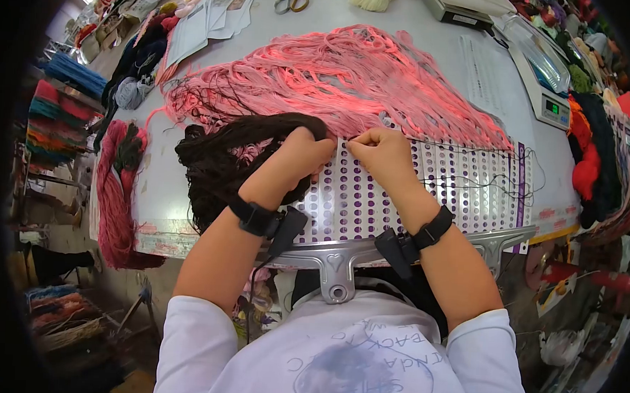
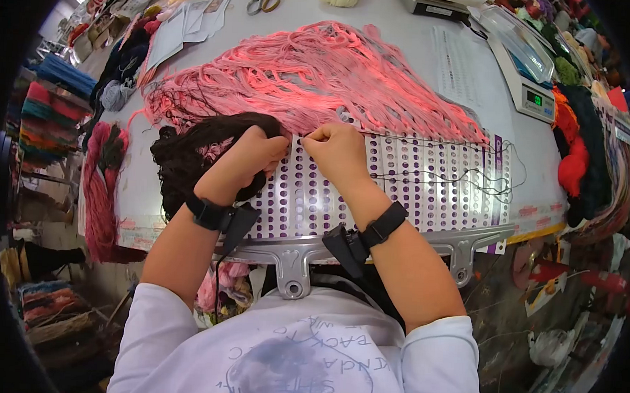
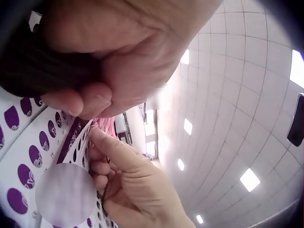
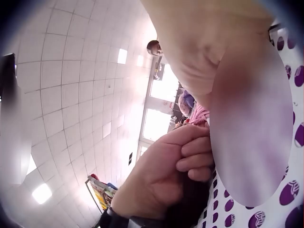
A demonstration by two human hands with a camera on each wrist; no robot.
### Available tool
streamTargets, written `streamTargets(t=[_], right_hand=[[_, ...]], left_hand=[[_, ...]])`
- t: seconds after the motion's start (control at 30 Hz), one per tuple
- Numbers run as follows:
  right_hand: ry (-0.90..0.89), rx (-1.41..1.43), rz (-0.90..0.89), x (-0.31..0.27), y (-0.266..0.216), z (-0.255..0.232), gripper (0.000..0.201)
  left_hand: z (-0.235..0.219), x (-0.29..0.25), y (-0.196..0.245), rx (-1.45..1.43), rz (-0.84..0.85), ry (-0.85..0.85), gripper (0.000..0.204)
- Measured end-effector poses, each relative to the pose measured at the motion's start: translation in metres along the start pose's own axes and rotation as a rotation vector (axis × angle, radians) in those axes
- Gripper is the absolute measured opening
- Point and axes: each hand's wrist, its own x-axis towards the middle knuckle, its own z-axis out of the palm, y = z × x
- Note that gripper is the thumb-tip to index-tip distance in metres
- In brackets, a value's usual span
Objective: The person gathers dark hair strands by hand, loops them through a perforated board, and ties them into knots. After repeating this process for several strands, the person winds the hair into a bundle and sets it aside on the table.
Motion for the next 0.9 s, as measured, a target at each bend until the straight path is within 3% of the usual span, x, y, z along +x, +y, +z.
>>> streamTargets(t=[0.13, 0.2, 0.23, 0.3, 0.37, 0.43, 0.5, 0.57, 0.7, 0.73, 0.8, 0.83, 0.87, 0.9], right_hand=[[0.050, -0.050, -0.028, -0.008, -0.004, 0.005, 0.014], [0.171, -0.208, -0.325, -0.012, 0.004, 0.011, 0.011], [0.168, -0.206, -0.323, -0.018, 0.002, 0.012, 0.011], [0.158, -0.273, -0.496, -0.031, 0.000, 0.013, 0.009], [0.128, -0.233, -0.478, -0.030, 0.007, 0.007, 0.011], [0.033, 0.020, -0.359, -0.025, 0.009, 0.001, 0.016], [-0.020, 0.008, -0.266, -0.024, 0.004, -0.011, 0.021], [0.065, -0.314, -0.333, -0.025, -0.001, -0.016, 0.021], [0.085, -0.494, -0.407, -0.019, 0.004, -0.015, 0.017], [0.096, -0.517, -0.443, -0.017, 0.003, -0.014, 0.012], [0.107, -0.534, -0.474, -0.013, 0.005, -0.010, 0.007], [0.151, -0.589, -0.592, -0.010, 0.005, -0.009, 0.006], [0.199, -0.645, -0.710, -0.008, 0.005, -0.009, 0.006], [0.204, -0.648, -0.704, -0.009, 0.005, -0.010, 0.006]], left_hand=[[0.002, 0.006, 0.001, 0.077, 0.030, -0.003, 0.021], [0.000, 0.005, 0.004, 0.033, 0.032, -0.054, 0.019], [-0.001, 0.007, 0.003, 0.033, 0.029, -0.053, 0.019], [-0.001, 0.011, -0.001, 0.017, 0.025, -0.060, 0.019], [0.001, 0.013, -0.004, 0.024, -0.002, -0.029, 0.018], [0.000, 0.013, -0.007, 0.037, -0.024, 0.002, 0.017], [-0.005, 0.013, -0.010, 0.008, 0.035, 0.069, 0.012], [-0.016, 0.001, -0.006, -0.219, 0.187, 0.178, 0.011], [-0.042, -0.015, 0.006, -0.890, 0.265, 0.053, 0.011], [-0.043, -0.016, 0.007, -0.885, 0.260, 0.056, 0.011], [-0.044, -0.017, 0.005, -1.076, 0.283, -0.153, 0.011], [-0.041, -0.017, 0.005, -1.073, 0.280, -0.153, 0.011], [-0.037, -0.016, 0.006, -0.957, 0.262, -0.173, 0.012], [-0.030, -0.014, 0.007, -0.843, 0.242, -0.195, 0.014]])
